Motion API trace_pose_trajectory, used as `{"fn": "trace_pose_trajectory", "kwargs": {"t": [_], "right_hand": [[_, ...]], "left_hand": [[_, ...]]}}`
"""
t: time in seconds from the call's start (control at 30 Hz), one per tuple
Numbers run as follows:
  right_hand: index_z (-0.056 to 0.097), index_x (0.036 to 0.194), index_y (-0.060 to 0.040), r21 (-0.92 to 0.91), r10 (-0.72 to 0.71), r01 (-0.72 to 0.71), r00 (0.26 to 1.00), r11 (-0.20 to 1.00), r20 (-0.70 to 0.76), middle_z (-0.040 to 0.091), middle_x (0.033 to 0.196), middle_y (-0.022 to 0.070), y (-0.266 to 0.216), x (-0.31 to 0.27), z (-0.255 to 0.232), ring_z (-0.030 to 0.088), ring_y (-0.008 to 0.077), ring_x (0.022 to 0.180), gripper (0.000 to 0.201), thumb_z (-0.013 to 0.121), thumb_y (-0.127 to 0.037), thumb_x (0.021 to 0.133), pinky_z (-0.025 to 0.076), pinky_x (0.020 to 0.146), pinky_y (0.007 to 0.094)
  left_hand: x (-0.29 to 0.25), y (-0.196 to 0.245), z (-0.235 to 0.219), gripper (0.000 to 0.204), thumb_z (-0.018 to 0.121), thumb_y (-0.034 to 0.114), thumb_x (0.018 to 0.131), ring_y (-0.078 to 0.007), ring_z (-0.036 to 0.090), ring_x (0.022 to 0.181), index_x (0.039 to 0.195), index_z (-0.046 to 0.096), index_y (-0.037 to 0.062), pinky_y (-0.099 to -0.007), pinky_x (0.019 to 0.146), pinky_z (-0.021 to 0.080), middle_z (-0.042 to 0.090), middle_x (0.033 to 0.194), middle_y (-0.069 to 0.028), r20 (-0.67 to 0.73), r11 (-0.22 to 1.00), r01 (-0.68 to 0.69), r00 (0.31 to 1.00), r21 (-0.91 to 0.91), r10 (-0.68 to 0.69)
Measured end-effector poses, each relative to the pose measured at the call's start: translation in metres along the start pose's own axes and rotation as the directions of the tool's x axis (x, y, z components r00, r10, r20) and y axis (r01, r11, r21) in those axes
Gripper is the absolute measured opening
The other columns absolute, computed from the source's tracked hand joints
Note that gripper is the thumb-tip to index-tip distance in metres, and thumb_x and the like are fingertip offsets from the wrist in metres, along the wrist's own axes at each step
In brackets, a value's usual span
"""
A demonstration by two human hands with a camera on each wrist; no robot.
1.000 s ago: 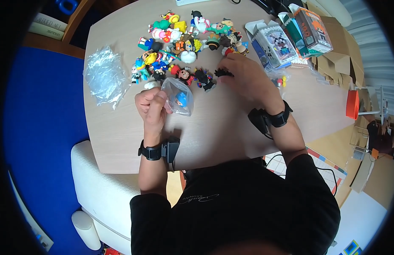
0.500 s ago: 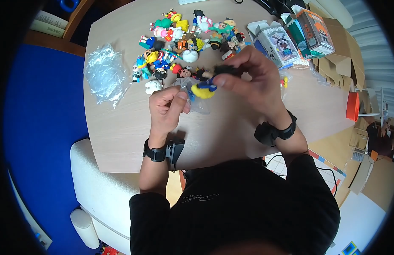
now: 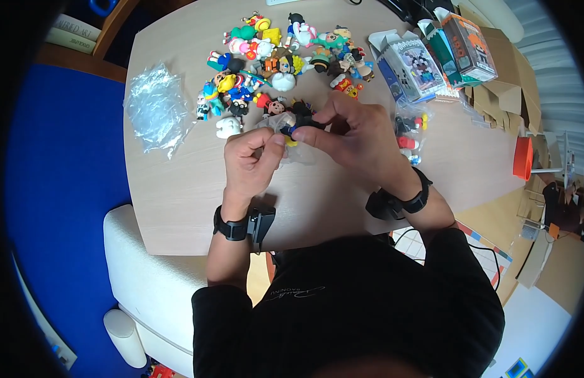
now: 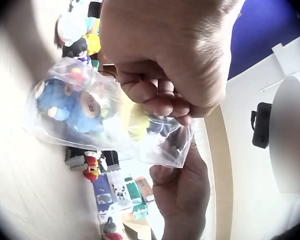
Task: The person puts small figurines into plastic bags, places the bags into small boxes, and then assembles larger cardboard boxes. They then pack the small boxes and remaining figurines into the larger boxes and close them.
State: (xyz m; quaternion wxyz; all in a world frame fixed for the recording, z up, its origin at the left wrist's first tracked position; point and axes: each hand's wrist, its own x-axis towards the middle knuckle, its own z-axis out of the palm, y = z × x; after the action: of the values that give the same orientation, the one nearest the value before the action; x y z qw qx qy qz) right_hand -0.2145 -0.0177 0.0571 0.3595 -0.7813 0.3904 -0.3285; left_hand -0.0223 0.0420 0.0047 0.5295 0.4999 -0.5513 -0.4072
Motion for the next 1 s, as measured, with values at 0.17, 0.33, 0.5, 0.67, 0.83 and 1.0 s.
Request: {"fn": "trace_pose_trajectory", "kwargs": {"t": [0.17, 0.33, 0.5, 0.67, 0.83, 1.0], "right_hand": [[0.063, 0.087, -0.0025, 0.173, -0.016, 0.015, 1.000, 0.985, 0.004, 0.066, 0.070, 0.0092, 0.001, 0.004, 0.004, 0.066, 0.0179, 0.061, 0.017, 0.074, -0.015, 0.085, 0.049, 0.055, 0.0284], [0.069, 0.092, -0.0024, 0.104, -0.095, 0.087, 0.993, 0.991, 0.075, 0.066, 0.072, 0.0053, 0.004, 0.002, 0.002, 0.062, 0.0109, 0.062, 0.014, 0.075, -0.012, 0.084, 0.047, 0.056, 0.0249], [0.071, 0.096, -0.0057, -0.075, -0.213, 0.223, 0.969, 0.972, 0.126, 0.063, 0.072, 0.0069, 0.008, 0.004, 0.000, 0.063, 0.0187, 0.068, 0.014, 0.072, -0.012, 0.083, 0.049, 0.060, 0.0302], [0.070, 0.101, -0.0071, -0.071, -0.100, 0.124, 0.957, 0.990, 0.273, 0.063, 0.086, 0.0088, 0.008, 0.002, 0.000, 0.064, 0.0236, 0.077, 0.018, 0.070, -0.011, 0.084, 0.050, 0.068, 0.0339], [0.066, 0.111, -0.0075, -0.015, -0.302, 0.307, 0.942, 0.952, 0.145, 0.063, 0.092, 0.0105, 0.022, 0.001, 0.009, 0.064, 0.0266, 0.084, 0.026, 0.068, -0.010, 0.085, 0.050, 0.073, 0.0350], [0.064, 0.112, -0.0074, -0.061, -0.128, 0.153, 0.945, 0.986, 0.300, 0.066, 0.087, 0.0113, 0.013, -0.001, 0.006, 0.066, 0.0271, 0.079, 0.028, 0.066, -0.006, 0.084, 0.051, 0.068, 0.0355]], "left_hand": [[0.001, -0.001, 0.000, 0.026, 0.061, 0.004, 0.090, -0.0080, 0.050, 0.052, 0.065, 0.058, 0.0011, -0.0242, 0.049, 0.036, 0.056, 0.057, -0.0020, -0.013, 0.998, -0.056, 0.998, 0.032, 0.057], [0.002, -0.003, 0.002, 0.025, 0.063, 0.003, 0.088, -0.0089, 0.042, 0.051, 0.065, 0.055, 0.0001, -0.0263, 0.047, 0.032, 0.049, 0.055, -0.0024, 0.014, 0.987, -0.102, 0.995, 0.125, 0.101], [0.002, 0.000, 0.004, 0.024, 0.064, 0.002, 0.086, -0.0090, 0.038, 0.050, 0.064, 0.053, 0.0001, -0.0270, 0.046, 0.029, 0.046, 0.055, -0.0023, 0.009, 0.985, -0.111, 0.994, 0.135, 0.111], [0.003, -0.001, 0.004, 0.024, 0.064, 0.001, 0.086, -0.0085, 0.038, 0.050, 0.065, 0.052, 0.0001, -0.0264, 0.046, 0.030, 0.047, 0.056, -0.0022, 0.009, 0.975, -0.158, 0.987, 0.159, 0.158], [0.003, 0.002, 0.005, 0.025, 0.063, 0.003, 0.088, -0.0082, 0.040, 0.051, 0.065, 0.053, 0.0001, -0.0257, 0.047, 0.030, 0.049, 0.057, -0.0019, -0.046, 0.982, -0.145, 0.987, 0.121, 0.151], [0.004, -0.001, 0.004, 0.026, 0.063, 0.004, 0.089, -0.0075, 0.041, 0.051, 0.065, 0.054, 0.0000, -0.0249, 0.047, 0.031, 0.050, 0.057, -0.0007, -0.034, 0.978, -0.155, 0.986, 0.138, 0.161]]}}
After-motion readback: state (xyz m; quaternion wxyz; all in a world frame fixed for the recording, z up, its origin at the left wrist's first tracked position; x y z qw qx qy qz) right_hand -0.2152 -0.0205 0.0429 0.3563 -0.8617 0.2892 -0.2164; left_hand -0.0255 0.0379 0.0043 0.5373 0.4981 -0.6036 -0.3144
